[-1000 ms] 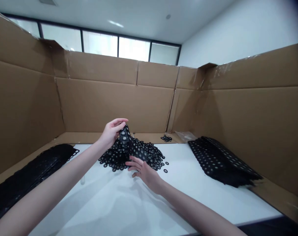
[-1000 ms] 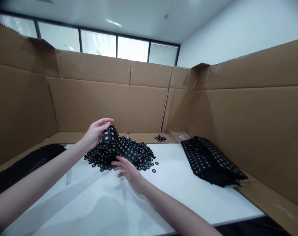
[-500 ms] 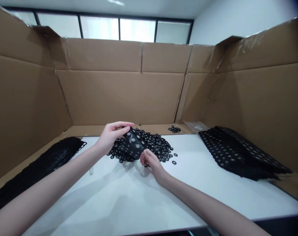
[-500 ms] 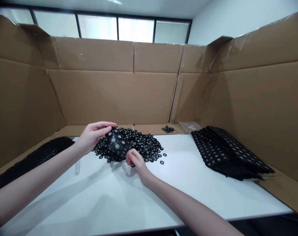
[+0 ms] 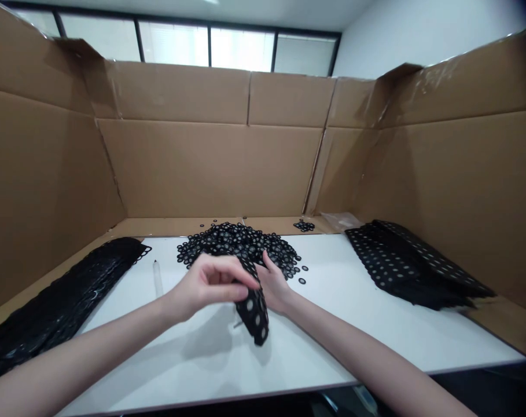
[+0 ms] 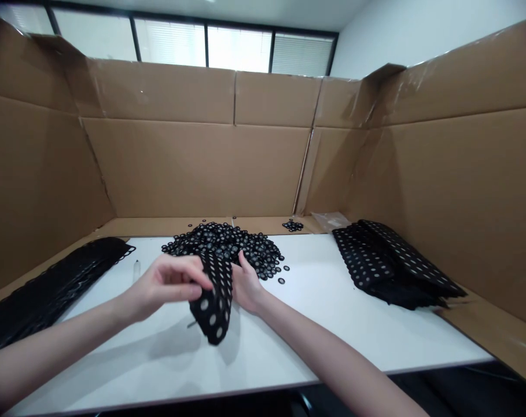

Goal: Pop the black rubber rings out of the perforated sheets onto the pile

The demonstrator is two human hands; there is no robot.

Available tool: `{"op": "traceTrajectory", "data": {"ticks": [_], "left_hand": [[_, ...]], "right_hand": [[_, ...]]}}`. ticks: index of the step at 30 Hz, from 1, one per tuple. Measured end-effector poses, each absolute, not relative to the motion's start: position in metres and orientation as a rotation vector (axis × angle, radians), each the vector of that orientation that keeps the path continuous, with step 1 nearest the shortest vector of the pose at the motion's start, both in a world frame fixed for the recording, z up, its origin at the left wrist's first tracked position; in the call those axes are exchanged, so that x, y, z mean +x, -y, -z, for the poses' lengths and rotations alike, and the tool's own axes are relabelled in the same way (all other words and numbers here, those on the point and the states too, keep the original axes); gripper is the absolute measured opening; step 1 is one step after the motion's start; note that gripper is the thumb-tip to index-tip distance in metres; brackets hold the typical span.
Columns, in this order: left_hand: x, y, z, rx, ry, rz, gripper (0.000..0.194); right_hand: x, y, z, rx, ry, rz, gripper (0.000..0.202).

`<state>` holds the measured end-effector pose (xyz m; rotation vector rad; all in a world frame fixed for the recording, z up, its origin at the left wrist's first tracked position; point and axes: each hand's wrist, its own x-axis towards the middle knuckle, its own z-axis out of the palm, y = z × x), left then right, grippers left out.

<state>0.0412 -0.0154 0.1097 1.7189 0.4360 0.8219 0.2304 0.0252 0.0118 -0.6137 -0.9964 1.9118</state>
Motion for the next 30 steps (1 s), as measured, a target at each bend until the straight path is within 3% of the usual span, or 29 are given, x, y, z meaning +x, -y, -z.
{"op": "traceTrajectory", "data": {"ticks": [8, 11, 16, 20, 25, 30], "left_hand": [[0.03, 0.032, -0.092, 1.941, -0.501, -0.444, 0.015], [0.027, 0.021, -0.09, 1.962, -0.648, -0.471, 0.025], [0.036, -0.026, -0.074, 2.224, -0.872, -1.071, 0.029], [0.049, -0.062, -0.053, 2.379, -0.796, -1.105, 0.036], [0.058, -0.071, -0.027, 2.301, -0.77, -1.008, 0.044], [0.06, -0.067, -0.012, 2.29, -0.834, -1.186, 0.04]], "right_hand": [[0.23, -0.028, -0.002, -0.781, 1.036, -1.504, 0.026], [0.231, -0.026, 0.0, -0.797, 1.304, -1.366, 0.025], [0.236, -0.02, -0.006, -0.84, 1.89, -0.778, 0.023], [0.243, -0.019, -0.01, -0.907, 2.067, -0.493, 0.016], [0.253, -0.025, -0.009, -0.882, 2.203, -0.392, 0.016], [0.255, -0.031, -0.005, -0.879, 2.181, -0.421, 0.028]]}}
